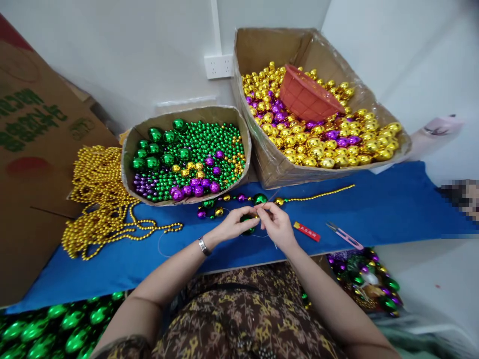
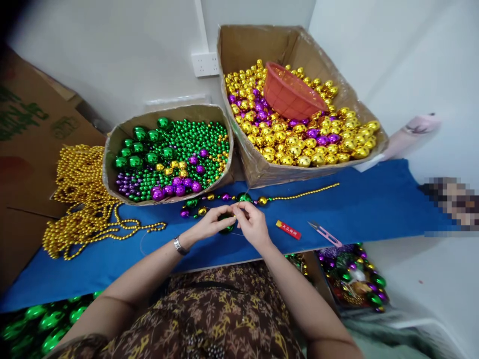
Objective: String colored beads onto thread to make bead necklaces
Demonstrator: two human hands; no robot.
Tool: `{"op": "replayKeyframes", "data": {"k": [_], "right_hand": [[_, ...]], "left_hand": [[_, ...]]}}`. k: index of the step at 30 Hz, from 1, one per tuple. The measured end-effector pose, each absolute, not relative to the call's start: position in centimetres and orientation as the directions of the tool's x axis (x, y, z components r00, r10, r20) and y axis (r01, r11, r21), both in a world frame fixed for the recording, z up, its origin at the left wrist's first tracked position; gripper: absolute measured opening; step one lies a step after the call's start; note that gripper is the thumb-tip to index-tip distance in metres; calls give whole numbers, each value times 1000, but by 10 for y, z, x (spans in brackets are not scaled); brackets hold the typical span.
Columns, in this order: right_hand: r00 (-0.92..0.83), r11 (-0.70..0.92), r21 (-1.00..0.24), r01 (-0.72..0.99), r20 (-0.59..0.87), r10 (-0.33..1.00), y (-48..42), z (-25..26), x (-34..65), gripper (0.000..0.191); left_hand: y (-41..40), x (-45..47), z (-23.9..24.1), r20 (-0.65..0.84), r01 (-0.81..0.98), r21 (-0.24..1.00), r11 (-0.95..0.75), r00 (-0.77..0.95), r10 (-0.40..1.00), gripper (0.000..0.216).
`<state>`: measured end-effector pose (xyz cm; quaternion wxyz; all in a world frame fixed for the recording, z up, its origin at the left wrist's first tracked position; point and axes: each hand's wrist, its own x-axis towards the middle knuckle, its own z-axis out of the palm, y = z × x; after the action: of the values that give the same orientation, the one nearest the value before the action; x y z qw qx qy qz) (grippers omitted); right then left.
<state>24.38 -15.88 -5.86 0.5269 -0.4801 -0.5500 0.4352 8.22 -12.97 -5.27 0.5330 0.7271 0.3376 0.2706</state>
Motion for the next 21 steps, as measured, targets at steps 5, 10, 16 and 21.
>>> {"op": "replayKeyframes", "data": {"k": [5, 10, 16, 21], "right_hand": [[101, 123, -986, -111, 112, 989, -165, -57, 245, 28], [358, 235, -947, -221, 145, 922, -167, -36, 281, 29], [624, 373, -918, -137, 212, 752, -162, -12, 334, 36], [710, 398, -906, -144, 186, 679, -158, -13, 345, 32]], "left_hand": [[-133, 80, -47, 52, 437, 782, -445, 666, 744, 26], [-142, 63, -40, 4, 680, 252, -688, 710, 704, 23], [-150, 41, -55, -165, 763, 36, -645, 641, 750, 17], [-138, 16, -59, -153, 845, -29, -534, 524, 838, 18]]}}
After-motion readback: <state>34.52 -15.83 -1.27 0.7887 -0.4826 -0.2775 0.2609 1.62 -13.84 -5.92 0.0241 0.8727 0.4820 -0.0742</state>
